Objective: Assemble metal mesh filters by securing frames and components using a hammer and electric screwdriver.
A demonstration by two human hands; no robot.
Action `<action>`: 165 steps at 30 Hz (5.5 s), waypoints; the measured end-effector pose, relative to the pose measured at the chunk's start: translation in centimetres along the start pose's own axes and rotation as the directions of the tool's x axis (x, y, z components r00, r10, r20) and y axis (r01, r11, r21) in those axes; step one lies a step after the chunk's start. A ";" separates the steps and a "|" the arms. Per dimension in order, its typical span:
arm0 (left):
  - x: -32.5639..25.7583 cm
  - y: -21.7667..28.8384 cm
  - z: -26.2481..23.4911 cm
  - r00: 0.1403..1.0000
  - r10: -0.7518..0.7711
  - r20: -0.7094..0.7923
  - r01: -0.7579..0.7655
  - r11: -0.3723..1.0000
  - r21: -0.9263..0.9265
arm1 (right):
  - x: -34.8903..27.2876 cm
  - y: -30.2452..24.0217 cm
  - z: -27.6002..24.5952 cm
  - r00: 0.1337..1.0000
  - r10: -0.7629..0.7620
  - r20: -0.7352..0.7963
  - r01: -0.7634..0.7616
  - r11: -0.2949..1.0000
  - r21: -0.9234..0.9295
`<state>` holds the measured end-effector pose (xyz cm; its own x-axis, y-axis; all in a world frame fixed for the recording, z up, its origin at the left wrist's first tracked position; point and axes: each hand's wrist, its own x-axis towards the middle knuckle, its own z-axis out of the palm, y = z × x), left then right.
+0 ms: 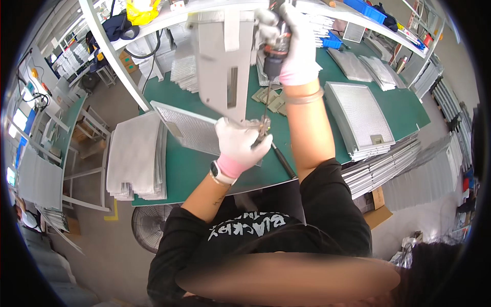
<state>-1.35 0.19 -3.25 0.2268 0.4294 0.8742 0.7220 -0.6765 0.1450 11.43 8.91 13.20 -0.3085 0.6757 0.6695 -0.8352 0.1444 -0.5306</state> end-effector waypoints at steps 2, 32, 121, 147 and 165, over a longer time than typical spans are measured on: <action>-1.4 1.0 -2.5 0.997 0.059 -0.044 -0.061 0.997 -0.039 | 0.8 -0.2 1.1 0.990 0.010 -0.140 0.007 0.993 0.122; -10.4 -13.0 -4.3 0.534 -0.700 0.474 0.386 0.701 0.599 | -2.2 1.4 -1.3 0.999 0.032 -0.033 -0.040 0.956 -0.291; -32.2 -0.7 -14.3 0.285 -0.941 -0.180 0.916 0.323 -0.240 | -29.3 10.0 -14.5 0.706 0.304 -0.640 -0.468 -0.478 -0.744; -35.5 -1.7 -14.5 0.103 -0.927 0.360 0.789 -0.144 -0.597 | -19.3 24.5 -5.9 0.729 0.605 -0.319 -0.089 -0.379 -0.921; -35.3 -2.7 -14.4 0.113 -0.870 0.481 0.758 -0.238 -0.608 | -18.7 22.8 -7.4 0.770 0.507 -0.387 -0.111 -0.491 -0.864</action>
<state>-20.72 -21.76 -27.84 -0.2880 0.9243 -0.2505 -0.3973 0.1226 0.9095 1.55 4.92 -15.32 -0.4848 0.8734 0.0457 0.8375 0.4786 -0.2636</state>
